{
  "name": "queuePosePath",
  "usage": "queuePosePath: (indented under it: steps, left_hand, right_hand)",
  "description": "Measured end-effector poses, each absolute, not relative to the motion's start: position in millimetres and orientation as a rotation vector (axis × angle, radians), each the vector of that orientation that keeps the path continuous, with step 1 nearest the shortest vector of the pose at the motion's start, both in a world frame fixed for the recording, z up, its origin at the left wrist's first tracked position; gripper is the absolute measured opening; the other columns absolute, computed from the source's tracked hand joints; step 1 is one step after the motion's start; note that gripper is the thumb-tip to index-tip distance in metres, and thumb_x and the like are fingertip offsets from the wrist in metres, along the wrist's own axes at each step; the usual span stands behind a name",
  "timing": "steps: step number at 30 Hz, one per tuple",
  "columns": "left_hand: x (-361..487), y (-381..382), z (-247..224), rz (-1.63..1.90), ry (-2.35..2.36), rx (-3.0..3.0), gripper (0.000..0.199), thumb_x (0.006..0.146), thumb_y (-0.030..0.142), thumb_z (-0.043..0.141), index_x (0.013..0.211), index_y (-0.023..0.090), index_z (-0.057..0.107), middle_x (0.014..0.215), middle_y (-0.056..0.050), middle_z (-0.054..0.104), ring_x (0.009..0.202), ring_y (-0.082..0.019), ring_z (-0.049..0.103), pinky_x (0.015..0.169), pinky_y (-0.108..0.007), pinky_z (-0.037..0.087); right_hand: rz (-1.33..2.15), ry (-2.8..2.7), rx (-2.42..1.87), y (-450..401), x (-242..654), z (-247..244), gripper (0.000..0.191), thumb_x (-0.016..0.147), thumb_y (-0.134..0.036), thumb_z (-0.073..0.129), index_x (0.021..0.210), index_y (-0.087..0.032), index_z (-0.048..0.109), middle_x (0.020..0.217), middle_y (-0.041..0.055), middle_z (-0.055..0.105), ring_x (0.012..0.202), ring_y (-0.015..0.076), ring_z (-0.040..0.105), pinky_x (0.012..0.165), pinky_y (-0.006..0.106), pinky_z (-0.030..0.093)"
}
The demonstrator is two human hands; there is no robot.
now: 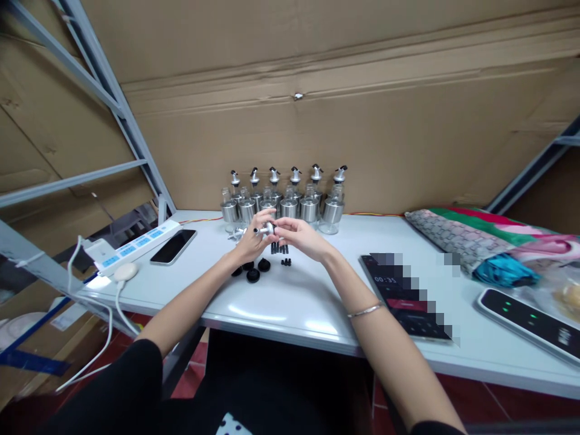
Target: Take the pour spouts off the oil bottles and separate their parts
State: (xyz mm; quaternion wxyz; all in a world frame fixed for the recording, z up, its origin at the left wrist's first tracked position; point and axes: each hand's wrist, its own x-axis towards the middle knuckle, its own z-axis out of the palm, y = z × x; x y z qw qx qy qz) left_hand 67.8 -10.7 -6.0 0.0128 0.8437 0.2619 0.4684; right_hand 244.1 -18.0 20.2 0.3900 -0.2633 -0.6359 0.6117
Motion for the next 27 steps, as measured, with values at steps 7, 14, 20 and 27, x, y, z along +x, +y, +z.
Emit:
queuePosePath:
  steps: [7, 14, 20, 27]
  left_hand:
    - [61, -5, -2, 1.647, 0.926, 2.467, 0.048, 0.076, 0.052, 0.062, 0.106, 0.018, 0.046, 0.108, -0.010, 0.055, 0.097, -0.019, 0.056, 0.080, -0.032, 0.049]
    - [61, -12, 1, 1.501, 0.767, 2.785, 0.035, 0.083, 0.037, 0.060, 0.111, 0.019, 0.050, 0.102, -0.009, 0.062, 0.100, -0.019, 0.059, 0.085, -0.033, 0.049]
    - [63, -15, 2, 1.410, 0.854, 2.765, 0.034, 0.083, 0.039, 0.059, 0.108, 0.017, 0.052, 0.101, -0.009, 0.063, 0.095, -0.018, 0.061, 0.082, -0.032, 0.049]
    - [63, -16, 2, 1.214, 1.137, 2.886, 0.034, 0.085, 0.045, 0.054, 0.099, 0.014, 0.053, 0.089, -0.007, 0.065, 0.086, -0.019, 0.061, 0.080, -0.032, 0.043]
  right_hand:
    - [1.551, -1.462, -0.663, -16, 241, 21, 0.026, 0.065, -0.029, 0.072, 0.079, -0.019, 0.053, 0.063, -0.0050, 0.056, 0.056, 0.0079, 0.049, 0.060, 0.026, 0.038]
    - [1.408, -1.527, -0.713, -15, 235, 17, 0.019, 0.064, -0.023, 0.059, 0.081, -0.018, 0.051, 0.053, -0.0086, 0.047, 0.048, 0.0063, 0.040, 0.053, 0.023, 0.031]
    - [1.274, -1.582, -0.790, -17, 234, 21, 0.017, 0.061, -0.026, 0.054, 0.076, -0.019, 0.049, 0.050, -0.0097, 0.039, 0.045, 0.0055, 0.032, 0.047, 0.022, 0.023]
    - [1.099, -1.704, -0.990, -19, 225, 17, 0.019, 0.069, -0.039, 0.045, 0.067, -0.021, 0.041, 0.052, -0.0068, 0.035, 0.048, 0.0089, 0.033, 0.048, 0.023, 0.026]
